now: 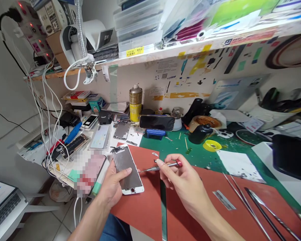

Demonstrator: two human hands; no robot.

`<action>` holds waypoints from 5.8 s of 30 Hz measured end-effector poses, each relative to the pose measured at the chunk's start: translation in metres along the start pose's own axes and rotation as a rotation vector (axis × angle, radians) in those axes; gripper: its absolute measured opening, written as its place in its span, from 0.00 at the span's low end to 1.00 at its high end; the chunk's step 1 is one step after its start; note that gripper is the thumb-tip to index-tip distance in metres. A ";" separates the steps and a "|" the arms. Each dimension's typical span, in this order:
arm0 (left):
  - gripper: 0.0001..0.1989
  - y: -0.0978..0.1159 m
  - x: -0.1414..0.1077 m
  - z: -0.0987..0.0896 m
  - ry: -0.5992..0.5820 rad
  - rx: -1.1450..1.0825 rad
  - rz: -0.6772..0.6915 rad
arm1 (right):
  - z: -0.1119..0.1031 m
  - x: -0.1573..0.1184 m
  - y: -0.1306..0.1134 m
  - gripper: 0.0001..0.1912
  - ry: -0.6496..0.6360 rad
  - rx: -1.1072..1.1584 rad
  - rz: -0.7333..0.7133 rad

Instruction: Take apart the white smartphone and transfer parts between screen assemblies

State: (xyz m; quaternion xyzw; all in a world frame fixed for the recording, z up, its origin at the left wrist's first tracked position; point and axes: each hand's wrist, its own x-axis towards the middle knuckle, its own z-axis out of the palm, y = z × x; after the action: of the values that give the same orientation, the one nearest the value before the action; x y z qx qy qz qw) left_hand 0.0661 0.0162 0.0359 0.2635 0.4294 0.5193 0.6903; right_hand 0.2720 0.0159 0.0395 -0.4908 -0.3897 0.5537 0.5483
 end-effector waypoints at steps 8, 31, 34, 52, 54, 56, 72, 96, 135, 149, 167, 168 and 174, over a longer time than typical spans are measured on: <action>0.46 0.000 0.000 0.000 0.007 -0.017 0.010 | 0.001 0.000 -0.002 0.26 -0.004 0.001 -0.010; 0.33 -0.002 0.000 0.000 0.029 0.008 -0.008 | -0.002 0.000 0.005 0.26 0.026 -0.023 -0.061; 0.34 -0.002 0.000 0.000 0.028 0.007 -0.009 | -0.002 0.000 0.005 0.25 0.021 -0.022 -0.072; 0.36 0.000 -0.003 0.002 0.023 0.006 -0.007 | -0.004 -0.001 0.005 0.25 -0.007 -0.044 -0.062; 0.35 0.000 -0.003 0.002 0.031 0.004 -0.003 | -0.003 -0.001 0.005 0.25 0.005 -0.046 -0.049; 0.35 -0.001 -0.002 0.001 0.029 0.005 -0.001 | -0.002 -0.001 0.005 0.25 0.014 -0.049 -0.045; 0.37 0.000 -0.001 0.001 0.038 -0.006 -0.014 | -0.001 -0.002 0.003 0.25 -0.005 -0.027 -0.067; 0.37 0.001 -0.002 0.003 0.038 -0.003 -0.016 | -0.001 -0.002 0.000 0.26 0.023 -0.014 -0.029; 0.34 -0.008 0.001 -0.005 0.005 -0.033 0.002 | -0.001 -0.004 0.001 0.28 0.057 -0.054 -0.021; 0.33 -0.007 0.000 -0.004 0.009 -0.034 -0.003 | -0.001 -0.002 0.004 0.29 0.058 -0.041 0.002; 0.37 -0.001 0.005 -0.001 0.024 0.050 0.008 | 0.000 0.001 -0.003 0.26 0.058 0.059 0.003; 0.37 -0.001 0.005 -0.001 0.019 0.054 0.003 | -0.001 0.002 -0.002 0.26 0.059 0.055 -0.005; 0.31 0.005 0.002 0.004 0.008 0.096 -0.009 | -0.007 0.006 -0.001 0.23 0.106 -0.058 -0.057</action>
State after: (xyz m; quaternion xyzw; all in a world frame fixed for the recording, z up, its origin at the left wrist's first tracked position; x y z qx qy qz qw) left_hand 0.0671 0.0203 0.0409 0.2925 0.4576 0.4961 0.6774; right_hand 0.2797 0.0213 0.0385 -0.5239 -0.3896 0.4997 0.5692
